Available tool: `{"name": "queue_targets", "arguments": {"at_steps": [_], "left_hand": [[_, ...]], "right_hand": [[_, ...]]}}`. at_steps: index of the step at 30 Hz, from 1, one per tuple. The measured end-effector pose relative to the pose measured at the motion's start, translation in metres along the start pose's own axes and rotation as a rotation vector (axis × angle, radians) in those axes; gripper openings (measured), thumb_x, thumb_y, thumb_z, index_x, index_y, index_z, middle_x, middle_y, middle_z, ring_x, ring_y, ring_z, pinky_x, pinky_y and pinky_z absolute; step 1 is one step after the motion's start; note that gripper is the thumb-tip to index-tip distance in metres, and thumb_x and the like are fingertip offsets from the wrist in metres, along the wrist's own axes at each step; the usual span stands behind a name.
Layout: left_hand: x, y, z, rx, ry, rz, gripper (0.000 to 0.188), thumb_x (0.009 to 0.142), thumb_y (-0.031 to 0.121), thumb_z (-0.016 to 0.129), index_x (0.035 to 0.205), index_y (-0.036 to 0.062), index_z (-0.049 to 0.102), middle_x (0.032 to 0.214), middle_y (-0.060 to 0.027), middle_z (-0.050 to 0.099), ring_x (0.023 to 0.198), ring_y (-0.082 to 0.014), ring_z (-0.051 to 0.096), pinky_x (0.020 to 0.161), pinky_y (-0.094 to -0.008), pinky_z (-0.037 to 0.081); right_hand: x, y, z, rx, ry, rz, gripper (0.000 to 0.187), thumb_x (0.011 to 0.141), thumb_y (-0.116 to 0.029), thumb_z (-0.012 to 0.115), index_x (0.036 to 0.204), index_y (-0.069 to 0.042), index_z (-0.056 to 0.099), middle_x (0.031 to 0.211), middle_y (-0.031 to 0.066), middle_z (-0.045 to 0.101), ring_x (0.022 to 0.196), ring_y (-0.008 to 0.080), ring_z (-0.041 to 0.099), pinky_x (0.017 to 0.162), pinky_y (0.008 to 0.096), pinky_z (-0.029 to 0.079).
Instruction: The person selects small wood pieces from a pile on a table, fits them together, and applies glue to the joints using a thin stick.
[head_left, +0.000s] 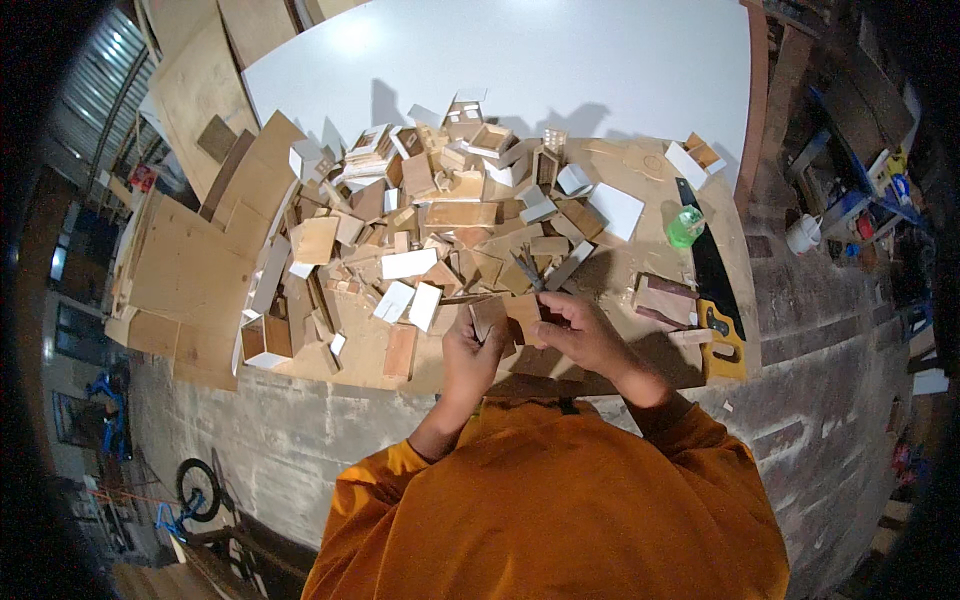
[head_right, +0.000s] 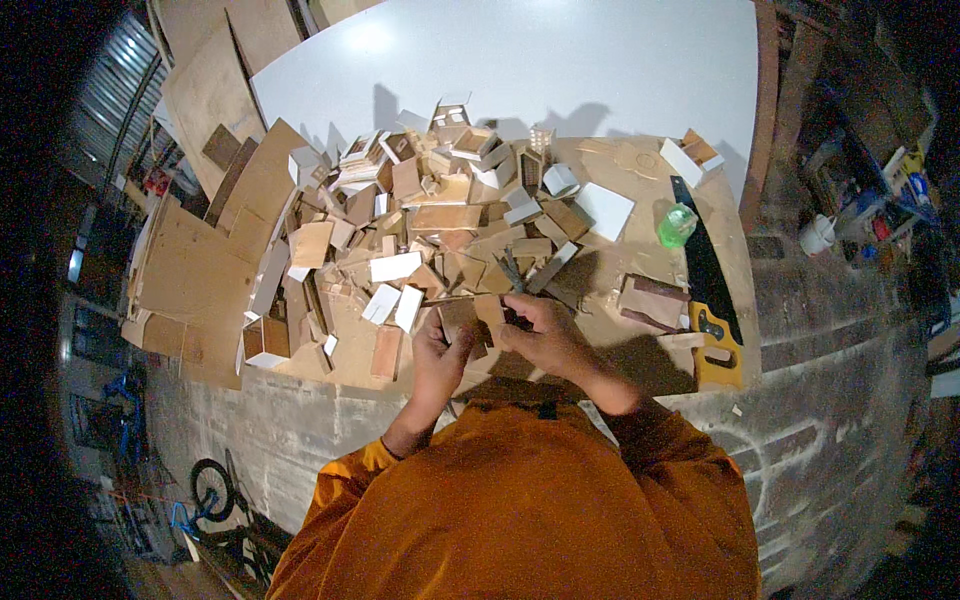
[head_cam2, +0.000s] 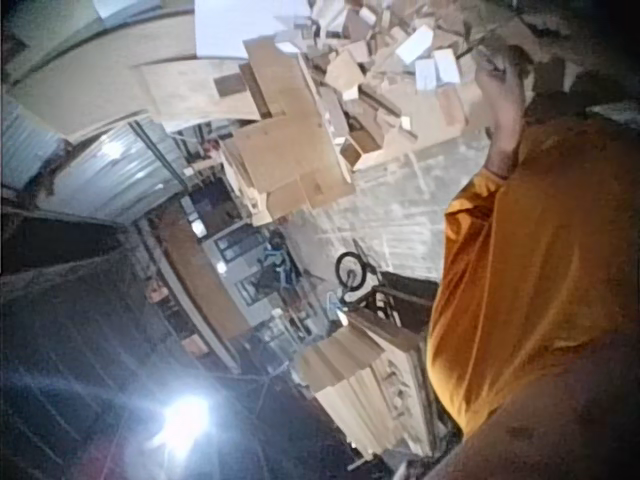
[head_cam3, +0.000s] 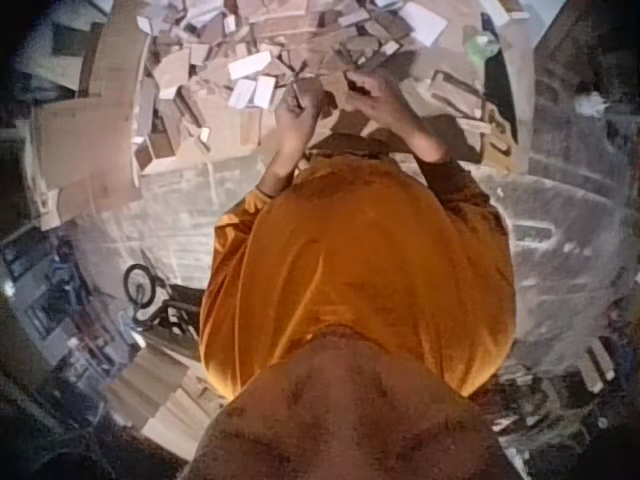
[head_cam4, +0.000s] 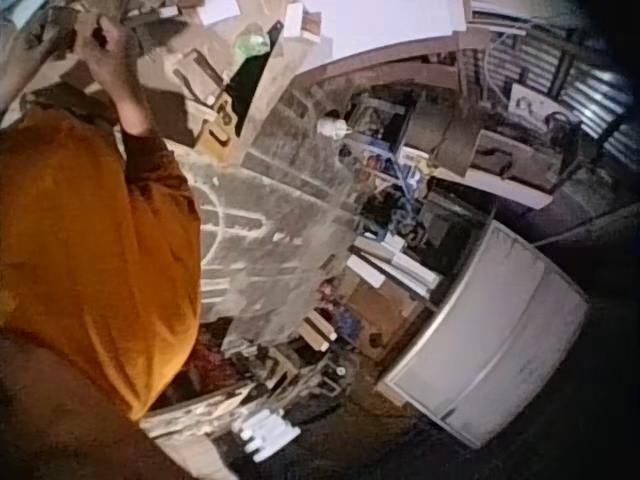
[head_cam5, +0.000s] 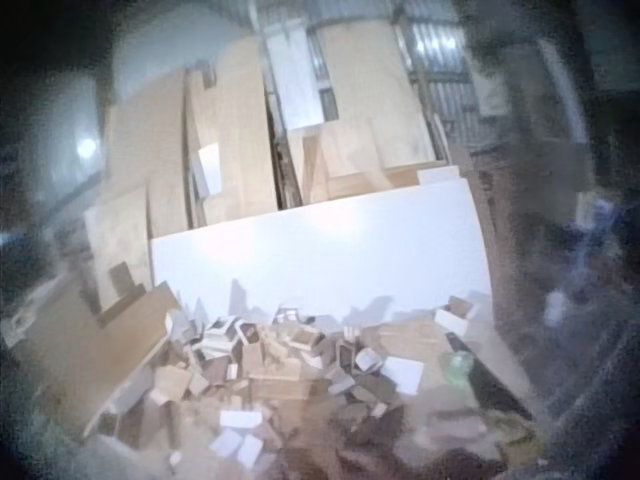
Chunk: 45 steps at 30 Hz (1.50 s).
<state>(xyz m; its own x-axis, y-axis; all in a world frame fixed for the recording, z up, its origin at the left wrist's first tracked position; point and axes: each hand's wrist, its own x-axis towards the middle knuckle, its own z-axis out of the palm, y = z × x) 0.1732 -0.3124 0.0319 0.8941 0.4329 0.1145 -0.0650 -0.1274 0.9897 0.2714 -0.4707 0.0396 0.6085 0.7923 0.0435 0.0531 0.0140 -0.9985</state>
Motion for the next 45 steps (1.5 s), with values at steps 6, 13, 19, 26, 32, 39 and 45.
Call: {"name": "queue_targets", "arguments": {"at_steps": [6,13,19,26,32,39,45], "left_hand": [[-0.012,-0.004,0.010,-0.065,-0.051,-0.017,0.019,0.092,0.003,0.047,0.110,-0.0013,0.048,0.079,-0.0038,0.060,0.066,-0.0082,0.055,0.059,-0.0232,0.047],[-0.030,0.009,0.025,-0.249,-0.010,0.014,0.020,0.092,0.005,0.045,0.112,0.0015,0.048,0.089,-0.0031,0.057,0.075,-0.0066,0.052,0.064,-0.0230,0.045],[-0.044,0.049,-0.001,-0.638,-0.054,-0.193,0.025,0.093,0.014,0.047,0.117,0.0067,0.046,0.082,0.0022,0.049,0.066,-0.0050,0.044,0.057,-0.0181,0.036],[-0.081,0.041,-0.044,-0.638,-0.109,-0.123,0.031,0.093,0.013,0.047,0.122,0.0033,0.046,0.081,0.0002,0.052,0.063,-0.0066,0.044,0.057,-0.0202,0.036],[-0.134,0.025,-0.081,-0.267,-0.020,-0.108,0.027,0.094,0.002,0.046,0.120,-0.0002,0.051,0.104,-0.0025,0.061,0.092,-0.0082,0.054,0.079,-0.0231,0.043],[-0.171,0.007,-0.102,-0.203,0.012,-0.099,0.030,0.094,0.003,0.048,0.123,-0.0015,0.049,0.109,-0.0041,0.061,0.093,-0.0083,0.055,0.079,-0.0231,0.045],[-0.182,0.004,-0.097,-0.236,-0.027,-0.104,0.031,0.094,0.003,0.047,0.124,-0.0039,0.047,0.113,-0.0089,0.059,0.103,-0.0121,0.054,0.087,-0.0259,0.044]], "right_hand": [[-0.022,-0.007,-0.002,-0.043,0.054,-0.007,0.030,0.091,-0.010,0.054,0.118,0.002,0.054,0.099,0.0025,0.061,0.085,0.0063,0.057,0.072,0.0244,0.052],[-0.050,-0.016,-0.007,0.121,0.095,0.021,0.035,0.088,-0.016,0.056,0.118,0.003,0.056,0.094,0.0032,0.063,0.083,0.0088,0.058,0.074,0.0259,0.050],[-0.074,-0.032,-0.004,0.467,0.185,0.060,0.036,0.091,-0.011,0.053,0.125,0.003,0.051,0.108,0.0042,0.061,0.093,0.0105,0.060,0.077,0.0262,0.054],[-0.077,-0.040,0.035,0.373,0.192,0.100,0.036,0.092,-0.011,0.052,0.124,0.003,0.051,0.108,0.0052,0.061,0.092,0.0111,0.061,0.076,0.0267,0.055],[-0.072,-0.022,0.098,0.143,0.150,0.062,0.028,0.090,-0.012,0.055,0.115,0.001,0.058,0.090,0.0014,0.063,0.078,0.0068,0.057,0.067,0.0254,0.050],[-0.080,-0.031,0.143,-0.250,0.010,0.004,0.022,0.089,-0.005,0.055,0.108,0.005,0.057,0.083,0.0001,0.058,0.075,0.0050,0.049,0.065,0.0222,0.045],[-0.102,-0.026,0.152,-0.349,0.072,-0.077,0.021,0.089,-0.006,0.053,0.107,0.004,0.057,0.083,0.0012,0.059,0.076,0.0047,0.051,0.067,0.0231,0.046]]}}
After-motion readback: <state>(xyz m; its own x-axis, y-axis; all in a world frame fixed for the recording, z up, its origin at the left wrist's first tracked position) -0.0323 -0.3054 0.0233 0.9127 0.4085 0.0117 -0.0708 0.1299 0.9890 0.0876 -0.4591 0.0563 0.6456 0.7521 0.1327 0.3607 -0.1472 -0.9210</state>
